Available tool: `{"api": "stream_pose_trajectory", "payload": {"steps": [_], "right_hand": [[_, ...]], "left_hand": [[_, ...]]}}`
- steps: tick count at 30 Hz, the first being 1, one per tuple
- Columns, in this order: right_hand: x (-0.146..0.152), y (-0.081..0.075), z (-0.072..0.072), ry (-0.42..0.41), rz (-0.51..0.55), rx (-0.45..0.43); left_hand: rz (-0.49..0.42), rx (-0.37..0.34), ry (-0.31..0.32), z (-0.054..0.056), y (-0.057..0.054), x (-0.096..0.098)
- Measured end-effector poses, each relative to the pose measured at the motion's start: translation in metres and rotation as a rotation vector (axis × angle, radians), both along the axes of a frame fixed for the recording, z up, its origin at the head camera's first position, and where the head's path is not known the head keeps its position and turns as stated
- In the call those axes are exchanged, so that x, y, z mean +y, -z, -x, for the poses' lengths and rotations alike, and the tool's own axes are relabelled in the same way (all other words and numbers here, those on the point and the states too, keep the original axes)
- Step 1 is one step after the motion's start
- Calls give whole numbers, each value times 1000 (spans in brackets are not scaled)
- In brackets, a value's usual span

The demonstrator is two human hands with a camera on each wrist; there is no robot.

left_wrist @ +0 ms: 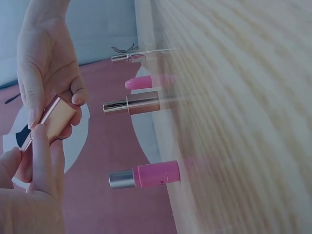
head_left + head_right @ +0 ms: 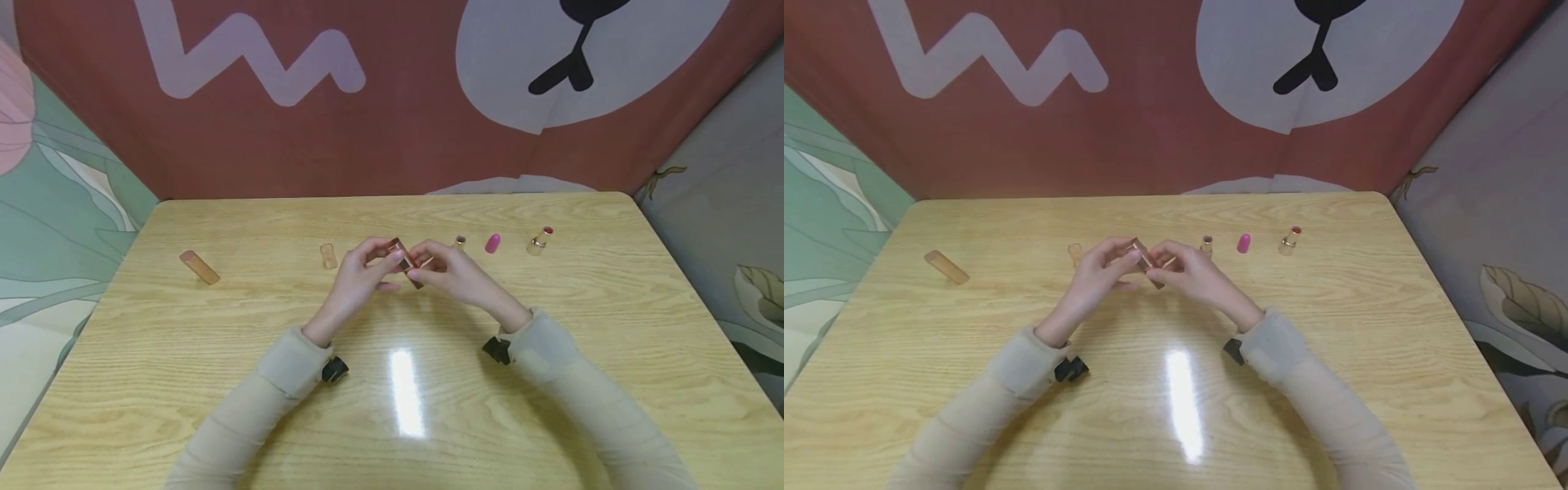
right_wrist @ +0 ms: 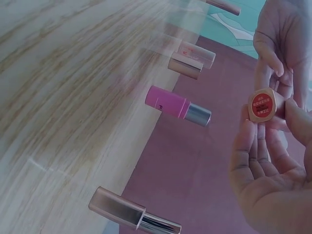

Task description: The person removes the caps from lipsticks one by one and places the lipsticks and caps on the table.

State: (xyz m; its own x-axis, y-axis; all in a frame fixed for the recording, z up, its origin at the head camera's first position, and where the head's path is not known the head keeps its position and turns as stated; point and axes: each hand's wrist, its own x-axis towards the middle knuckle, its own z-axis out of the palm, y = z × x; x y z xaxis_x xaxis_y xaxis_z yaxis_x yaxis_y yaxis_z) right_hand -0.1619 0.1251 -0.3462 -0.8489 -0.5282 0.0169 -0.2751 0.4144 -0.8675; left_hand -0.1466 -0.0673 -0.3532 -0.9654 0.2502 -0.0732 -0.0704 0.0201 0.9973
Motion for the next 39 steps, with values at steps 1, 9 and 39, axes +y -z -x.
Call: {"api": "stream_pose_trajectory", "payload": {"steps": [1,9,39], "right_hand": [[0,0,0,-2,-2,2],[2,1,2,-10,-11,5],[0,-1,3,-1,24,-2]], "left_hand": [[3,0,3,0,0,0],[-1,23,13,1,2,1],[-45,121,-136,-3,0,17]]}}
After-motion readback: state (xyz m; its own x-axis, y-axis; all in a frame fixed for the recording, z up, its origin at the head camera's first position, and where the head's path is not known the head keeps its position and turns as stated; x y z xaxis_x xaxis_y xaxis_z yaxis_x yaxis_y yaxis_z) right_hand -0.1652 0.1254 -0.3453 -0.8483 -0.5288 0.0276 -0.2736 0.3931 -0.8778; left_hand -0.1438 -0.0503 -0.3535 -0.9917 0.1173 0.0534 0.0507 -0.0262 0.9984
